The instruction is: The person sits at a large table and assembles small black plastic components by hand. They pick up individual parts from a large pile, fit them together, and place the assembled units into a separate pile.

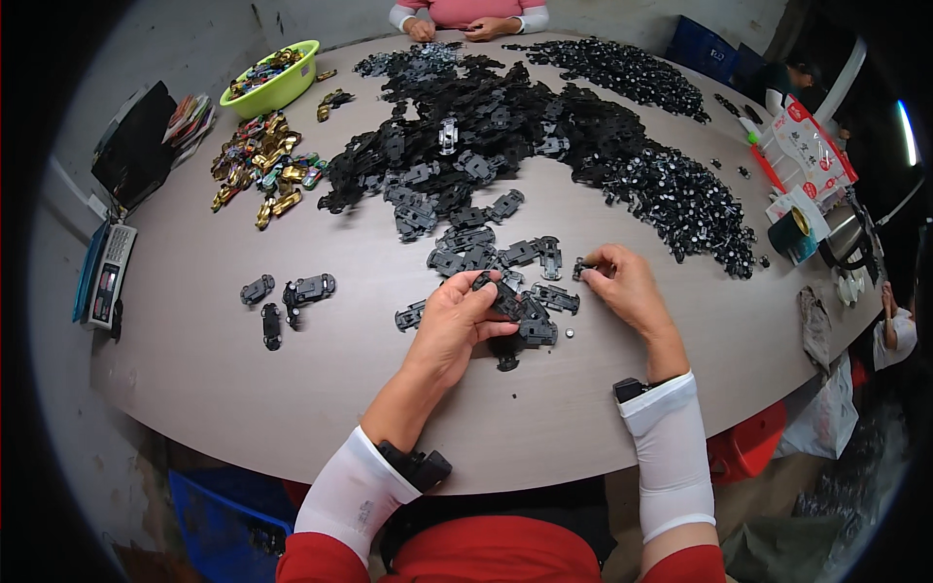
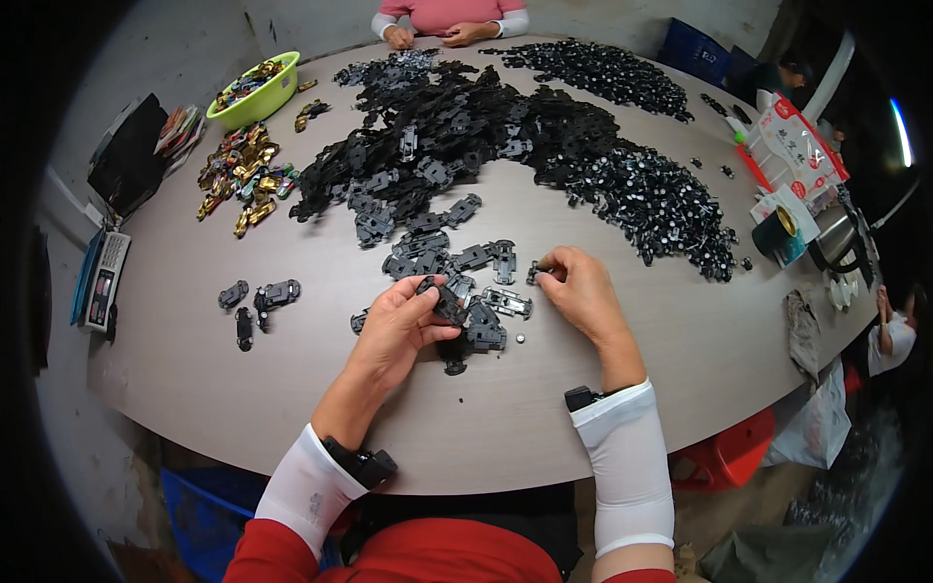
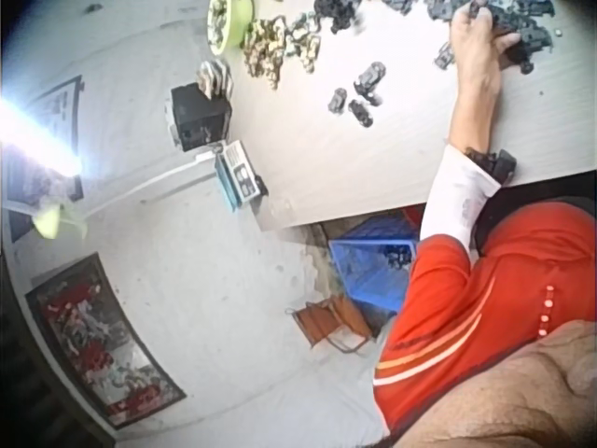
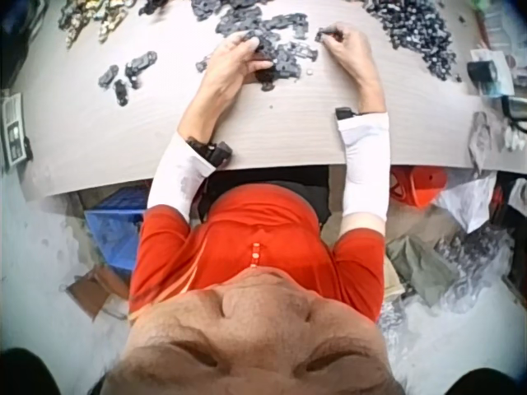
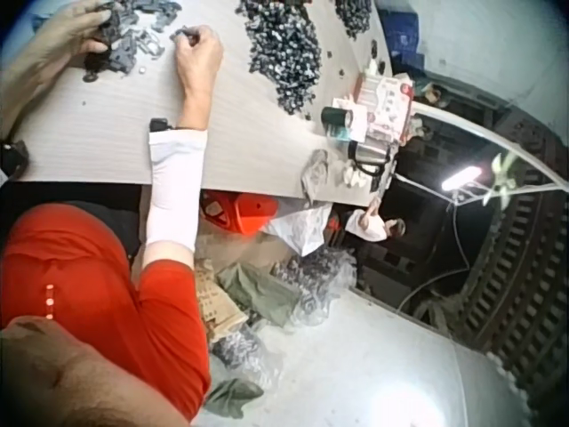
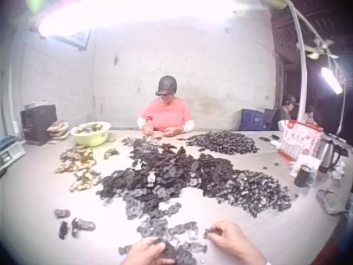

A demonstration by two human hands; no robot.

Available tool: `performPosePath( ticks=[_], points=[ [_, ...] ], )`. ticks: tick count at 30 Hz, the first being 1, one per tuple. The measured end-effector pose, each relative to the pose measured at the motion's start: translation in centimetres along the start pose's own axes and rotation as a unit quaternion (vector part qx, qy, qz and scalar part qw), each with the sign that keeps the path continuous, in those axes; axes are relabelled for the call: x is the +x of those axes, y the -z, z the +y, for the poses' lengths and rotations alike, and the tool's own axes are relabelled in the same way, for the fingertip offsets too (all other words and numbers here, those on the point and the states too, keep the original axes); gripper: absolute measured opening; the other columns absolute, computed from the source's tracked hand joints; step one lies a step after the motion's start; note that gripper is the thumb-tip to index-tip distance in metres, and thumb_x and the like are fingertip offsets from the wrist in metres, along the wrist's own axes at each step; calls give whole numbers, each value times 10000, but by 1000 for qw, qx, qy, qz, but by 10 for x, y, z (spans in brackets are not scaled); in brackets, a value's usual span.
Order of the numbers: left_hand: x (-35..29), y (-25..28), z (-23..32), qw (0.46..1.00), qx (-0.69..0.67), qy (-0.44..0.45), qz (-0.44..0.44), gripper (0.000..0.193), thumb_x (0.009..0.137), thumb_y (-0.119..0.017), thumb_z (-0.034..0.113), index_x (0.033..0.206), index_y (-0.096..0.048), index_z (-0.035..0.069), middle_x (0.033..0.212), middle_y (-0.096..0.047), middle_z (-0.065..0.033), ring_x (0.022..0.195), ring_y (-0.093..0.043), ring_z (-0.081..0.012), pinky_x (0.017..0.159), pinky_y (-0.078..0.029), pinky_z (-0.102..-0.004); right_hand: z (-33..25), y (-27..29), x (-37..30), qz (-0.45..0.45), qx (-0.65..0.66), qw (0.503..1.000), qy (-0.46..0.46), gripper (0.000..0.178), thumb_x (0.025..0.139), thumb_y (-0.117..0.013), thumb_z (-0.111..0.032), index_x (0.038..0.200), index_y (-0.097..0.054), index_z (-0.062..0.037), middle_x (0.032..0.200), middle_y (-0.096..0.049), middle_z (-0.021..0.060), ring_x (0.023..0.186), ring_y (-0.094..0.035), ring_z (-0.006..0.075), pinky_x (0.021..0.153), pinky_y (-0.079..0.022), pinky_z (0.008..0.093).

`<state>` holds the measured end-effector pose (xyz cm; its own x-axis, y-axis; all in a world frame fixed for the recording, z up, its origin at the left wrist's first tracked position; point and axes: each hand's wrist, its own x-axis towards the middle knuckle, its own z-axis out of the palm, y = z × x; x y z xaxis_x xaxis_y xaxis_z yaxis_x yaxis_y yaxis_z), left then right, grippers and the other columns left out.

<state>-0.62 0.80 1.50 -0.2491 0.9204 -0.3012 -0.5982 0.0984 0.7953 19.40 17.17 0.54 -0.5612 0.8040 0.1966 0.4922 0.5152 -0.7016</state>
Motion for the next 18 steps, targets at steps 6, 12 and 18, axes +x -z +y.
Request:
performPosePath(
  ticks=[6, 12, 18],
  points=[
    [-2, 0, 0, 1000, -18, -4, -10, 278, 954, -575, 67, 1218, -520, -1, 986, -677, -97, 840, -677, -163, 772, -603, -304, -23, -2, -3, 26, 42, 999, -7, 137, 779, -719, -78, 864, -682, 23, 774, -663, 99, 644, -619, 175, 610, -498, 291],
    [0, -2, -11, 995, 75, -62, -4, 275, 960, -564, 40, 1224, -516, -20, 980, -670, -77, 900, -663, -131, 806, -588, -281, -81, -21, -23, 26, 109, 990, 87, 108, 777, -718, -64, 819, -646, 6, 757, -624, 77, 615, -610, 162, 580, -500, 283],
    [0, -2, -22, 963, 241, -119, -18, 289, 944, -547, -8, 1227, -516, -53, 1060, -663, -82, 933, -641, -109, 822, -562, -254, -89, -33, -29, 13, 77, 990, 113, 131, 748, -717, -79, 776, -618, 2, 765, -624, 107, 621, -618, 239, 582, -503, 341]
  ],
)
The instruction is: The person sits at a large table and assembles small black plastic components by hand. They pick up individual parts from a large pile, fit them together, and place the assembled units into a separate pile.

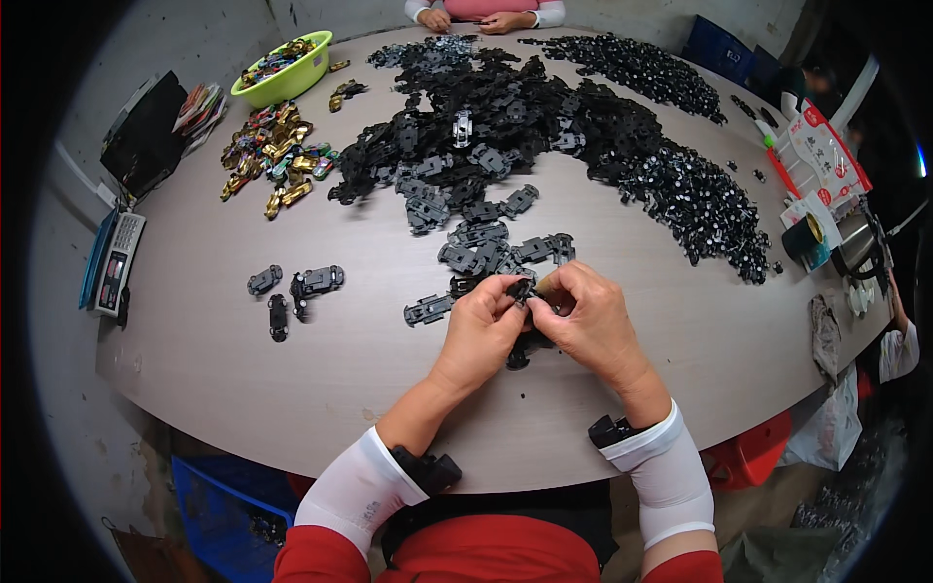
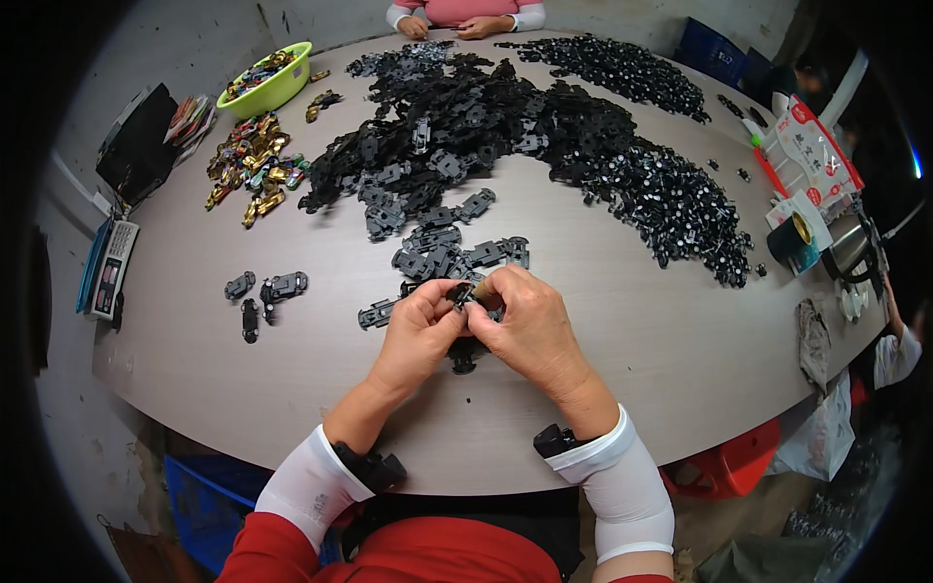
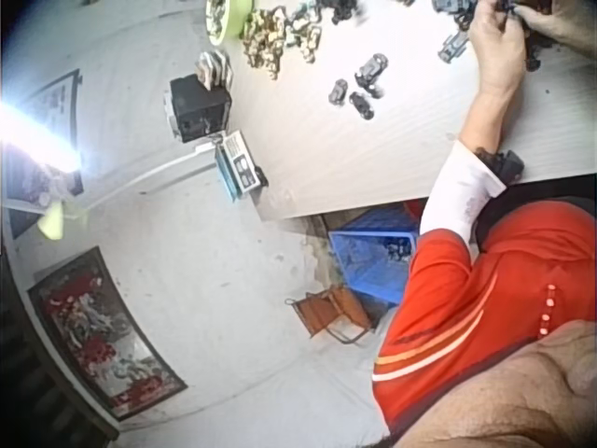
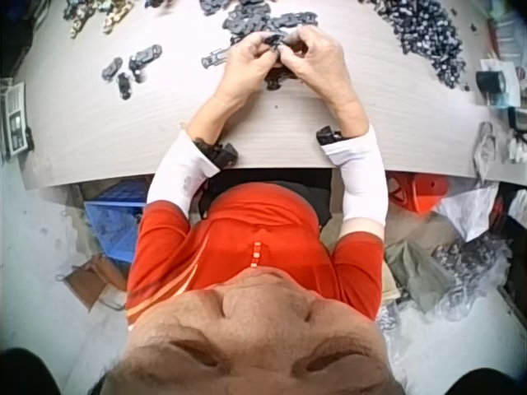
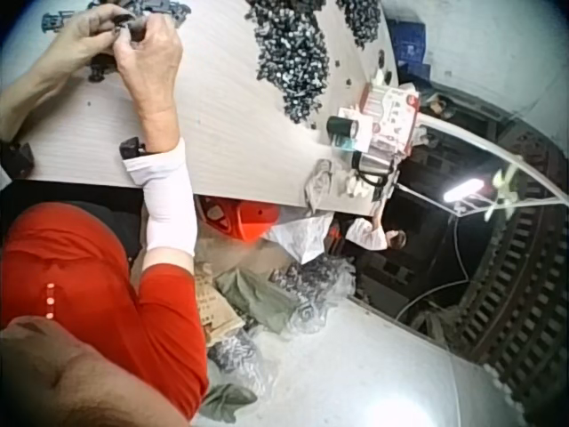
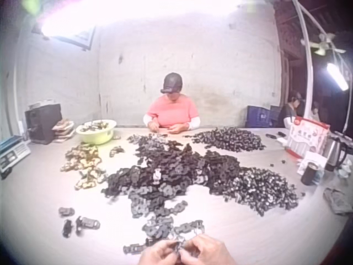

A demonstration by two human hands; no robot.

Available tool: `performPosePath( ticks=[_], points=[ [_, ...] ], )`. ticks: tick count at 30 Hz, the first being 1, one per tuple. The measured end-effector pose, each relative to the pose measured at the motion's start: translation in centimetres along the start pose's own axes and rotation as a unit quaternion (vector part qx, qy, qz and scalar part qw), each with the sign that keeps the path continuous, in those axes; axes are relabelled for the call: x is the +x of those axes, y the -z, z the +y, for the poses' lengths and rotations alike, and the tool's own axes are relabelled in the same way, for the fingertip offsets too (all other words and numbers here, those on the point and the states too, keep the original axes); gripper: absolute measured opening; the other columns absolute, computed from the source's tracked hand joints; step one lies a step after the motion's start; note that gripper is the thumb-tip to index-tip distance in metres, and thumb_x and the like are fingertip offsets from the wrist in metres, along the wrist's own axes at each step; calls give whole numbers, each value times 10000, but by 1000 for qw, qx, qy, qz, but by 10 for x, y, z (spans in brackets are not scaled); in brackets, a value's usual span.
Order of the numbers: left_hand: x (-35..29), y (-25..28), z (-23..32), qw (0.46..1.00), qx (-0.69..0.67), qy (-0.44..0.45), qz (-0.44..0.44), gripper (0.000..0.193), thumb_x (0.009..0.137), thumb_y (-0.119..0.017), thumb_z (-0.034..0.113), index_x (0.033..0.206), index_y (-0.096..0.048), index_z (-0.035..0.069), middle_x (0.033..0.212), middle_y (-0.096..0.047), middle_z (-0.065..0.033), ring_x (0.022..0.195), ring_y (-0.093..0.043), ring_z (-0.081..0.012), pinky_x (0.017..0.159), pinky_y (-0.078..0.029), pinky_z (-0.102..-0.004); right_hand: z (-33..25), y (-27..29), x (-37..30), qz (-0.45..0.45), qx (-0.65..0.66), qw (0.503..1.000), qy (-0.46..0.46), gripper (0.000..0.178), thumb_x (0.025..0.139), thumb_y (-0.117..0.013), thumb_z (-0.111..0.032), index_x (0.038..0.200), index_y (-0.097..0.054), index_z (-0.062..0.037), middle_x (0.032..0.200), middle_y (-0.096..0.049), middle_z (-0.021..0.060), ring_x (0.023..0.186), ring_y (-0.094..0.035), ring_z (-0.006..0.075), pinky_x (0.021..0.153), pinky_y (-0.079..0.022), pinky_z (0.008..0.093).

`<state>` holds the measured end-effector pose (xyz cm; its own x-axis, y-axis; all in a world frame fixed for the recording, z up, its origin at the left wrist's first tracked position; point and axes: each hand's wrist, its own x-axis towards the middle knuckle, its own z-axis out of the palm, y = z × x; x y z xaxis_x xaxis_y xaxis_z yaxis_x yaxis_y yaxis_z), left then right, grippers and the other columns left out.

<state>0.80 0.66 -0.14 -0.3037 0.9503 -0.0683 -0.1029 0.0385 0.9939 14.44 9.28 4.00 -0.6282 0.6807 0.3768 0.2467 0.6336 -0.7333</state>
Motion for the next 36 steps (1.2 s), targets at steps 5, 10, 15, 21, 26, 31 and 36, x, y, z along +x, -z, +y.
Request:
performPosePath(
  ticks=[5, 10, 15, 21, 26, 31, 36],
  points=[
    [-3, -5, 5, 999, 47, -24, 5, 327, 903, -581, -21, 1227, -551, -57, 985, -687, -66, 893, -638, -82, 763, -519, -209, 5, -1, -2, -7, -34, 999, 12, 147, 736, -712, -81, 763, -590, -3, 752, -622, 116, 628, -621, 270, 583, -504, 364],
    [-6, -13, 0, 990, 110, -70, 45, 346, 894, -596, -21, 1236, -557, -58, 989, -700, -67, 892, -633, -69, 767, -511, -208, -1, -2, -5, 6, -64, 998, 4, 157, 734, -711, -75, 765, -572, -8, 727, -617, 121, 597, -611, 274, 574, -503, 374],
    [-9, -16, 4, 992, 82, -75, 67, 352, 902, -582, -25, 1251, -544, -52, 1036, -697, -77, 928, -638, -84, 809, -515, -223, -5, -8, -5, 52, -2, 998, -34, 151, 750, -720, -57, 773, -579, -8, 722, -627, 114, 567, -614, 227, 552, -510, 339],
    [-7, -15, 4, 992, -96, -74, 41, 362, 912, -539, -45, 1273, -518, -53, 1085, -677, -83, 990, -640, -110, 874, -511, -232, -4, -10, -4, 54, 27, 997, -38, 152, 755, -726, -51, 784, -583, -6, 726, -632, 107, 580, -626, 200, 546, -518, 312],
    [-9, -15, 4, 997, -20, -67, 46, 332, 908, -539, -52, 1240, -528, -60, 1050, -684, -77, 954, -649, -105, 841, -518, -223, -4, -9, -5, 52, -44, 998, 8, 156, 742, -707, -37, 771, -556, -11, 722, -631, 110, 561, -620, 211, 532, -516, 320],
    [-13, -18, 6, 996, 12, -69, 59, 294, 907, -545, -46, 1201, -538, -57, 1035, -687, -75, 931, -650, -99, 811, -519, -215, -10, -9, -6, 49, -20, 998, -22, 154, 747, -700, -46, 770, -551, -14, 727, -633, 118, 585, -631, 228, 558, -519, 338],
    [-9, -9, 19, 987, -160, 8, -11, 282, 912, -554, 14, 1192, -549, -24, 1033, -673, -76, 934, -646, -115, 853, -520, -258, -1, -9, -5, 51, 40, 997, -31, 124, 783, -694, -54, 800, -586, 4, 744, -639, 125, 612, -640, 237, 581, -518, 337]
  ],
)
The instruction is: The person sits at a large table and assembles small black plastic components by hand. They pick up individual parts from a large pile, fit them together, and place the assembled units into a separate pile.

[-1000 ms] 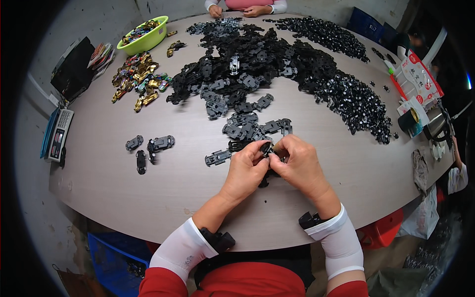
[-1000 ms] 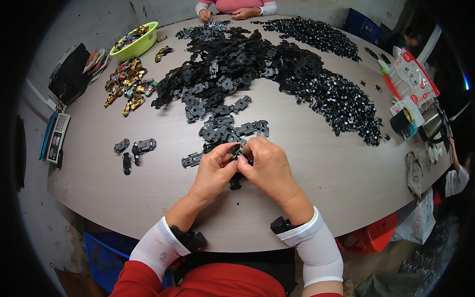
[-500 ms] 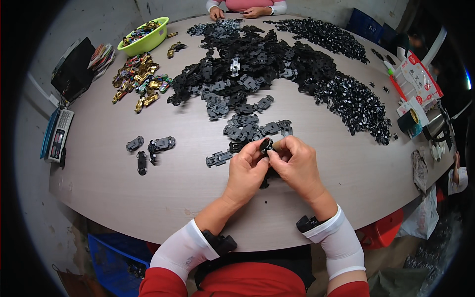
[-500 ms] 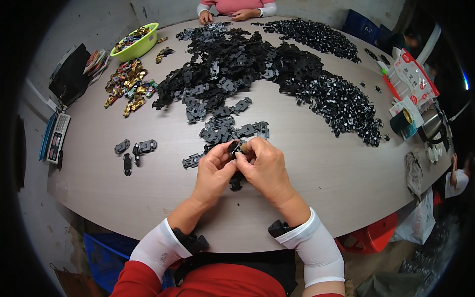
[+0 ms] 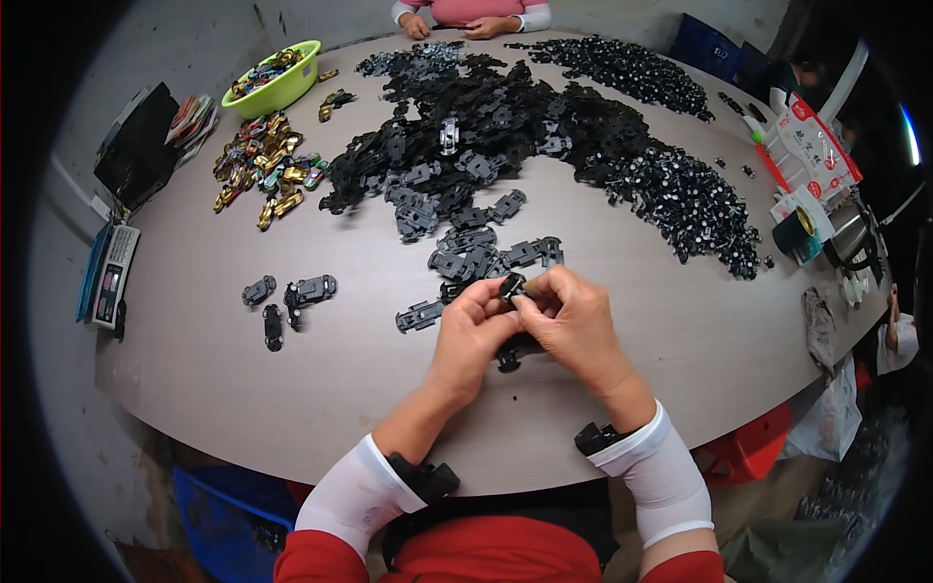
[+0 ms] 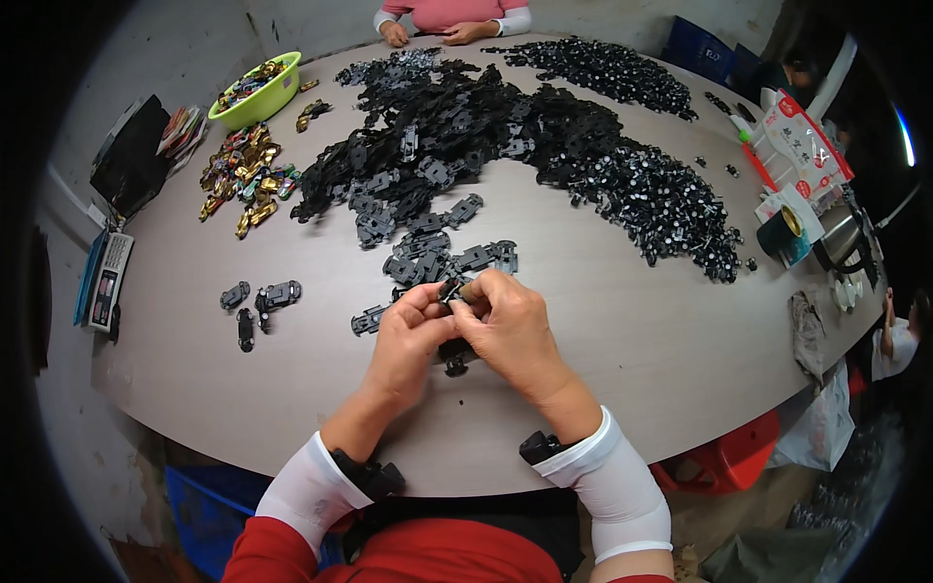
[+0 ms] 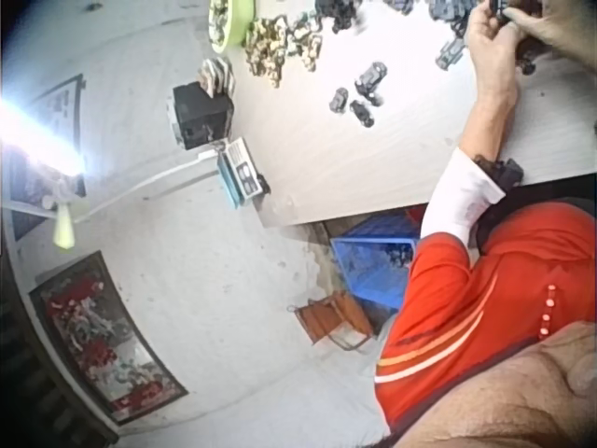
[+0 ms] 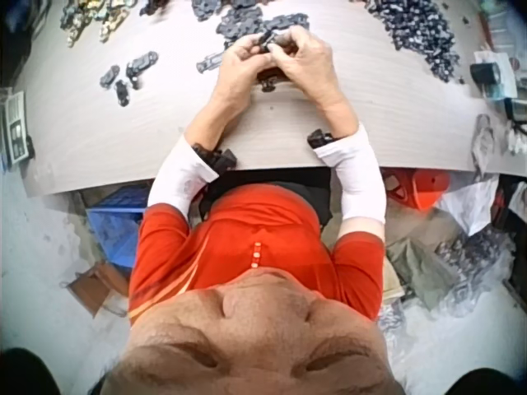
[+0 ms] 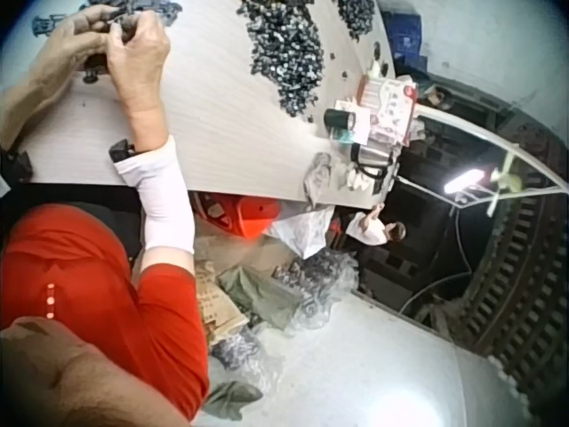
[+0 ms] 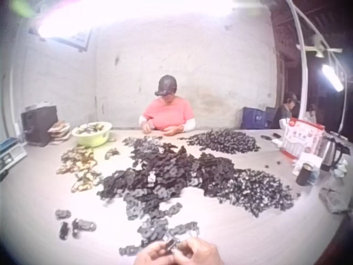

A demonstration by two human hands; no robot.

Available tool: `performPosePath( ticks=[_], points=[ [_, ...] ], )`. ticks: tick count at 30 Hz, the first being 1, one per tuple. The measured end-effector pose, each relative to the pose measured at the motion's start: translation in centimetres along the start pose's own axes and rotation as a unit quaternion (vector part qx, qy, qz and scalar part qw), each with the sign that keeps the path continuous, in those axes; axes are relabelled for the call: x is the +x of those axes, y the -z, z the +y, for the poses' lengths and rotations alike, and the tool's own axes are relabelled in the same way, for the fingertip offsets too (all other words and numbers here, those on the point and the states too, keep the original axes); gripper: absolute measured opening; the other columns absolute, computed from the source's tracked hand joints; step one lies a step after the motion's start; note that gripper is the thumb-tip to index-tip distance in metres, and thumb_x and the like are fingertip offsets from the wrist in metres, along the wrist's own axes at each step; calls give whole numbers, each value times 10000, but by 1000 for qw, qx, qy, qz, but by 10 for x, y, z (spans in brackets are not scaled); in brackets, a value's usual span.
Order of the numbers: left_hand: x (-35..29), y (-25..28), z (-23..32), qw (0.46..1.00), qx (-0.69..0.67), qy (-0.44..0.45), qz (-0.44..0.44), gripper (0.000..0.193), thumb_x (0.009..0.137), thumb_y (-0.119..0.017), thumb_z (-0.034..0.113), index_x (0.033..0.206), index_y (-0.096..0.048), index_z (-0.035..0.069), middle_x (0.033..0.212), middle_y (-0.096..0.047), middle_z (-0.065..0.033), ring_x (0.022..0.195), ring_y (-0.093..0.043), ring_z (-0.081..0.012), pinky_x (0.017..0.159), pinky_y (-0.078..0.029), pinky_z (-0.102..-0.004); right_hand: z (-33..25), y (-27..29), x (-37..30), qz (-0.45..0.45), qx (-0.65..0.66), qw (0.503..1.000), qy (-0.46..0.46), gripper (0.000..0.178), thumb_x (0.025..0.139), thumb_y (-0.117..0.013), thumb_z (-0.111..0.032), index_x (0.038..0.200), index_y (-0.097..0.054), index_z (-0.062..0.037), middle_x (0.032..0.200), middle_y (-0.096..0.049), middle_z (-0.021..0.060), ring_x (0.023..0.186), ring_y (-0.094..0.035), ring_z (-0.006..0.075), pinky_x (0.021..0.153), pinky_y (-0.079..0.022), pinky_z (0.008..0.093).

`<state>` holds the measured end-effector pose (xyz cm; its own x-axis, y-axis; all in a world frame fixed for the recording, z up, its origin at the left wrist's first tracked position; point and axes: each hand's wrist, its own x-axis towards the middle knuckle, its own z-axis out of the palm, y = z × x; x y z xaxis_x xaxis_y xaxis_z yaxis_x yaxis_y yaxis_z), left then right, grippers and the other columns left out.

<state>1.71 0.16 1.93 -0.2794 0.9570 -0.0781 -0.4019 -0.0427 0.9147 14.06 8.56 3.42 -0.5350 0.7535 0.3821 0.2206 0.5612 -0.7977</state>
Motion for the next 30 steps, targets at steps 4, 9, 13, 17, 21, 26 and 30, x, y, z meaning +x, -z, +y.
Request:
performPosePath(
  ticks=[4, 9, 13, 17, 21, 26, 30],
  points=[
    [8, 13, 2, 986, -140, 90, -15, 240, 957, -602, 151, 1145, -581, 3, 1029, -658, -46, 944, -632, -118, 853, -530, -282, -2, 1, 2, -33, 9, 999, 14, 83, 820, -666, -53, 840, -644, 26, 766, -648, 138, 623, -642, 236, 583, -515, 328],
    [8, 18, -5, 994, -70, 76, 16, 184, 973, -602, 175, 1086, -598, 29, 972, -663, -38, 852, -630, -103, 755, -537, -266, -1, 10, 3, -51, 69, 994, -61, 116, 834, -657, -63, 901, -704, 19, 755, -674, 92, 609, -601, 126, 574, -484, 265],
    [11, 23, 0, 994, -72, 28, 71, 156, 974, -590, 139, 1072, -586, 18, 947, -655, -42, 813, -609, -106, 720, -512, -265, 21, 27, 11, -22, 69, 990, -118, 133, 841, -661, -74, 925, -709, 17, 728, -674, 53, 615, -572, 69, 576, -469, 236],
    [14, 31, 2, 992, -70, 12, 106, 157, 978, -585, 148, 1073, -578, 22, 937, -652, -36, 806, -606, -103, 713, -508, -260, 46, 42, 22, -53, -75, 992, -91, 150, 827, -654, -80, 931, -701, 19, 806, -694, 132, 675, -648, 192, 649, -509, 304],
    [18, 30, 1, 989, -74, 2, 130, 168, 980, -584, 165, 1083, -580, 31, 946, -647, -32, 806, -605, -100, 713, -511, -261, 55, 44, 39, -71, -170, 982, -42, 160, 807, -646, -73, 925, -693, 23, 867, -691, 178, 788, -676, 298, 732, -524, 368],
    [19, 31, 2, 986, -76, 10, 149, 178, 981, -582, 177, 1096, -586, 42, 951, -650, -29, 808, -616, -100, 715, -519, -260, 41, 41, 42, -126, -137, 977, -102, 144, 802, -651, -68, 905, -695, 21, 861, -691, 178, 804, -673, 318, 751, -527, 378],
    [18, 31, -2, 986, -67, 6, 152, 189, 976, -588, 183, 1104, -588, 43, 940, -664, -31, 805, -628, -105, 712, -526, -257, 67, 46, 52, -55, -188, 979, -55, 152, 800, -660, -74, 916, -695, 17, 900, -689, 181, 841, -669, 317, 790, -521, 388]
  ],
)
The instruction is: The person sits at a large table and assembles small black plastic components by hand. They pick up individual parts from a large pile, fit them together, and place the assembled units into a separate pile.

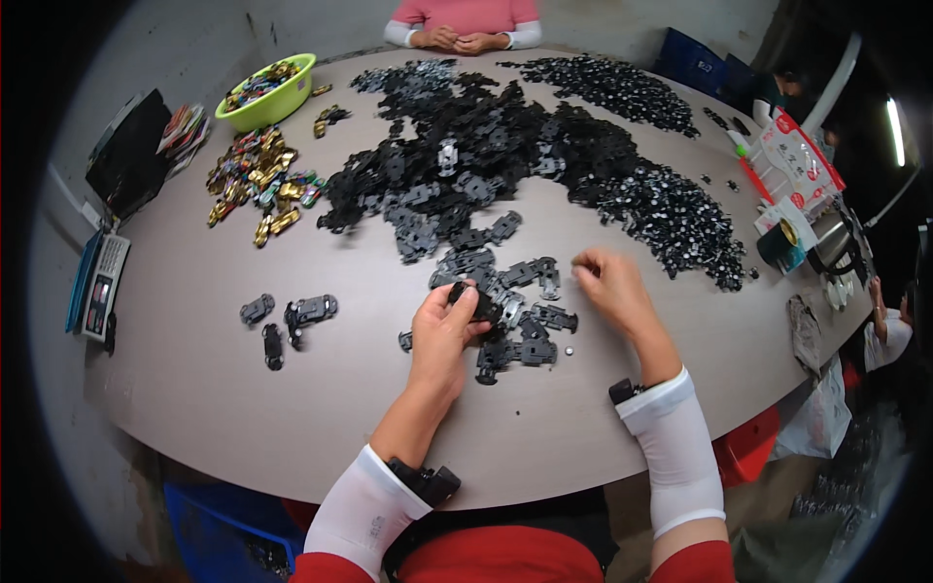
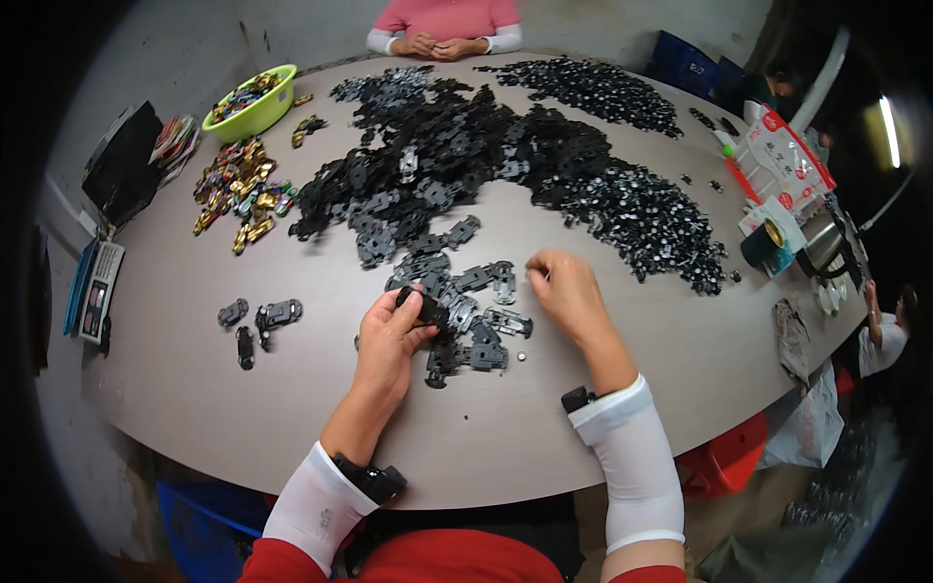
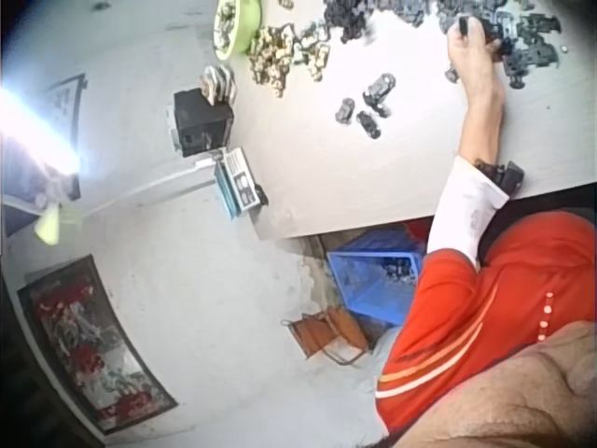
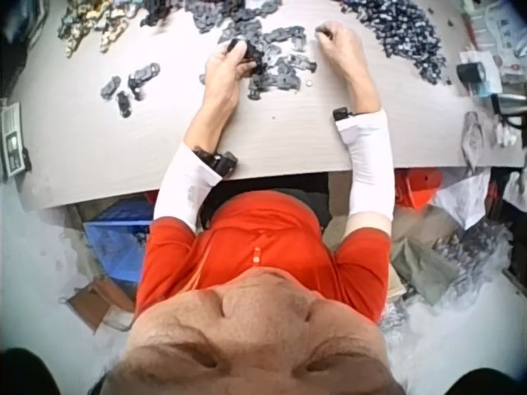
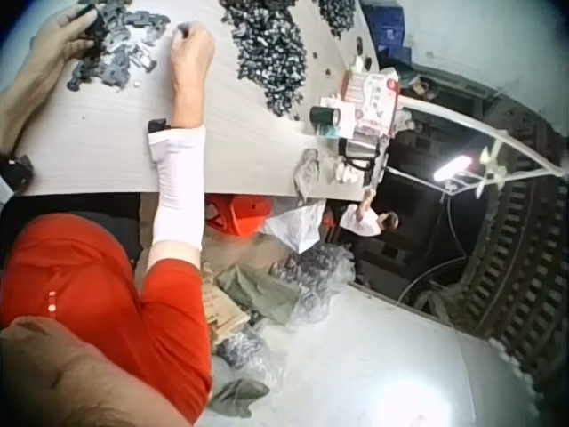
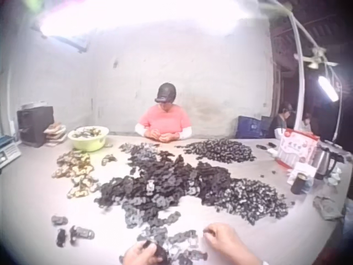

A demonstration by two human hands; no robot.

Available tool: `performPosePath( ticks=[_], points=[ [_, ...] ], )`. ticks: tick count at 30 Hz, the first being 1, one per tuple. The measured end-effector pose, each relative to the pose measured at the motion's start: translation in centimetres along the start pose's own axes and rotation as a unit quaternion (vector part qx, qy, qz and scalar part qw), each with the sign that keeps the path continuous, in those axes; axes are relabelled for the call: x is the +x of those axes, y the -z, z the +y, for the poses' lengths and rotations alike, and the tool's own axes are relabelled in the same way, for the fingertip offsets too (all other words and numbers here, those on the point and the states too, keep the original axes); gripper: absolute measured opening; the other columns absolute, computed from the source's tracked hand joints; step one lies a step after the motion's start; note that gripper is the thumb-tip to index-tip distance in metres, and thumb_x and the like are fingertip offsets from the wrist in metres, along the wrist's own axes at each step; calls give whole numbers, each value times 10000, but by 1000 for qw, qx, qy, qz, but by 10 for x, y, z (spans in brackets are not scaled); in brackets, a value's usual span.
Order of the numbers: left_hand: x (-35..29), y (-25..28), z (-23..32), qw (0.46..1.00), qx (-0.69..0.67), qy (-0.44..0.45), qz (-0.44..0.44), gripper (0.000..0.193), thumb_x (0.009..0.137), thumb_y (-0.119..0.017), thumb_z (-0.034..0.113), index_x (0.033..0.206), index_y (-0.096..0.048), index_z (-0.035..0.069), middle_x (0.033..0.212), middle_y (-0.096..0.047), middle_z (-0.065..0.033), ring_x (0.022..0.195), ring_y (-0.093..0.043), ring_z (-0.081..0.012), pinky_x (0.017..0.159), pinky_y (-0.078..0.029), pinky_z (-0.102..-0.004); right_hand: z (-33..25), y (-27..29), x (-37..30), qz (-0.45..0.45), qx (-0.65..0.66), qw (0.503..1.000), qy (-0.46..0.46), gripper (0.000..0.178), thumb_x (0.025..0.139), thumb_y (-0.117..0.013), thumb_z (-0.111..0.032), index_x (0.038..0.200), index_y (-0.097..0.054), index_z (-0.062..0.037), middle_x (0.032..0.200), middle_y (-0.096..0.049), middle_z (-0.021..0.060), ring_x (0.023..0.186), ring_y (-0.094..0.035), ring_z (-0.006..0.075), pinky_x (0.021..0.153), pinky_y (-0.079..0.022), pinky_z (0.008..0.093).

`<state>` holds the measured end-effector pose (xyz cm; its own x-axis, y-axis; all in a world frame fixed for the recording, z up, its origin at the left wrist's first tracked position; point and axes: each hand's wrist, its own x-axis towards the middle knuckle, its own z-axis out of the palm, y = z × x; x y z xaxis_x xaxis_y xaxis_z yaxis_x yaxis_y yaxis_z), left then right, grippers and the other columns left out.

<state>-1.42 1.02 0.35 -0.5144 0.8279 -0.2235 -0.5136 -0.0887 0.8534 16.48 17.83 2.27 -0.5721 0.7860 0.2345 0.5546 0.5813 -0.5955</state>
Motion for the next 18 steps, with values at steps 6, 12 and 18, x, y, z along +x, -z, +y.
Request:
performPosePath(
  ticks=[6, 12, 18],
  points=[
    [2, -1, -3, 1000, 4, 5, -11, 192, 969, -593, 175, 1109, -587, 43, 940, -668, -31, 798, -633, -95, 693, -537, -238, 74, 18, 74, 116, -183, 975, 51, 402, 841, -655, -158, 1221, -602, -37, 1310, -550, 177, 1197, -520, 344, 1000, -435, 410],
    [1, 0, -3, 1000, 14, 9, -7, 187, 967, -598, 174, 1104, -583, 47, 943, -664, -29, 797, -632, -92, 685, -535, -231, 78, -12, 91, 29, -224, 974, -15, 510, 858, -661, -229, 1345, -533, -145, 1474, -420, 150, 1355, -367, 378, 1051, -385, 537],
    [1, 2, -7, 1000, 12, 7, -13, 225, 965, -613, 183, 1131, -582, 33, 966, -657, -25, 817, -622, -79, 686, -525, -237, 57, -18, 48, -24, -141, 985, 97, 326, 863, -632, -167, 1182, -657, -110, 1395, -510, 148, 1342, -395, 371, 1050, -381, 540]
  ],
)
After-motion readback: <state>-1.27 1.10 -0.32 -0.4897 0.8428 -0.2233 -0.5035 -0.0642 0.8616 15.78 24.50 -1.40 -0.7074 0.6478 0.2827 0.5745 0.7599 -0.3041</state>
